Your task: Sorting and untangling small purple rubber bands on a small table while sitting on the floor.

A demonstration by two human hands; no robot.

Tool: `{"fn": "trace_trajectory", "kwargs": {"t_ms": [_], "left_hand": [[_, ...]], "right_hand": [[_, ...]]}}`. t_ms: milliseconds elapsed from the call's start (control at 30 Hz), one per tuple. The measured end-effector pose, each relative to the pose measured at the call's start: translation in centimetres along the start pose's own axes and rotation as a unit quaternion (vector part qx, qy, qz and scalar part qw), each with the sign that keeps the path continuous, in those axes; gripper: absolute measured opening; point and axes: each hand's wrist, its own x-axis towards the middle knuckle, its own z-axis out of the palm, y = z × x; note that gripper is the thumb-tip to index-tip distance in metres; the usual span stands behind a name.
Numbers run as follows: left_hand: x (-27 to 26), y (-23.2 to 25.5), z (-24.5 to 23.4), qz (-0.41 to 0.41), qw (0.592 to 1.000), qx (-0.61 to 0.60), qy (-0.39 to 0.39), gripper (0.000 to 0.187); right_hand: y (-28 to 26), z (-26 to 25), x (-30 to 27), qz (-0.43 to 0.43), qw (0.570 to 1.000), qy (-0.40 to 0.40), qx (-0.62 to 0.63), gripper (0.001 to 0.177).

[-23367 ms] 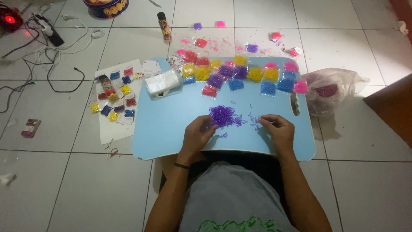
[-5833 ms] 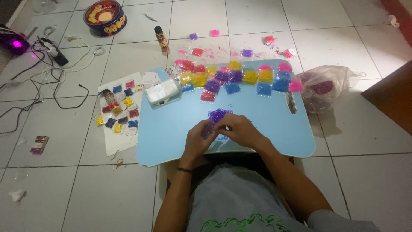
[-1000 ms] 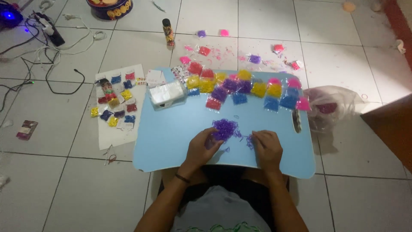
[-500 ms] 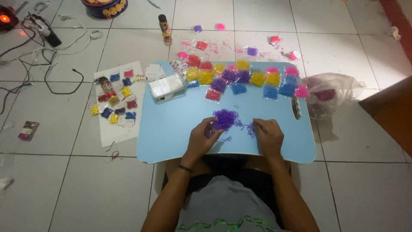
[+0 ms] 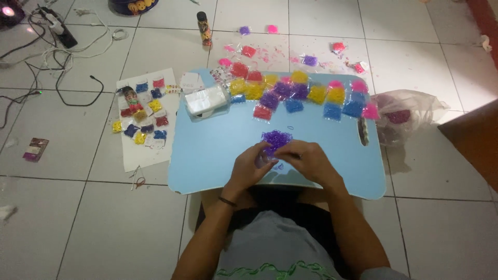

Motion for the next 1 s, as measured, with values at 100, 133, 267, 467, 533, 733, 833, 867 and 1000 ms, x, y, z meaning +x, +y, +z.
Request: {"fn": "trace_trajectory", "kwargs": {"t_ms": [100, 133, 267, 467, 533, 733, 833, 867, 1000], "left_hand": [[0.0, -0.5, 0.0, -0.005, 1.0, 0.014, -0.006, 0.04], [0.2, -0.2, -0.1, -0.004, 1.0, 0.015, -0.005, 0.04], [0.4, 0.4, -0.4, -0.01, 1.0, 0.008, -0.015, 0.039], [0.9, 0.9, -0.7, -0.005, 1.0, -0.019, -0.02, 0.027], [1.0, 0.6, -0.6, -0.004, 0.999, -0.018, -0.03, 0.026], [1.0, 0.1, -0.6, -0.012, 1.0, 0.0, -0.026, 0.04], [0.9, -0.1, -0.5, 0.004, 1.0, 0.006, -0.016, 0.043], [0.9, -0.3, -0.4, 0.013, 1.0, 0.007, -0.016, 0.043], [1.0, 0.2, -0.5, 0.008, 1.0, 0.022, -0.007, 0.038]], "right_hand": [[-1.4, 0.3, 1.2, -0.03, 0.998, -0.061, -0.011, 0.017], [-1.0, 0.6, 1.6, -0.031, 0.998, -0.061, -0.011, 0.017], [0.0, 1.5, 2.6, -0.03, 0.987, -0.118, -0.107, 0.016], [0.1, 2.4, 3.2, -0.006, 0.986, -0.124, -0.11, 0.013], [0.8, 2.7, 3.2, -0.002, 0.988, -0.118, -0.101, 0.011], [1.9, 3.0, 2.9, -0.025, 0.987, -0.145, -0.062, 0.023], [2.4, 3.4, 2.7, -0.015, 0.987, -0.151, -0.05, 0.026], [3.0, 3.6, 2.5, -0.015, 0.987, -0.145, -0.065, 0.026], [3.4, 4.2, 2.2, -0.046, 0.987, -0.1, -0.116, 0.019]]}}
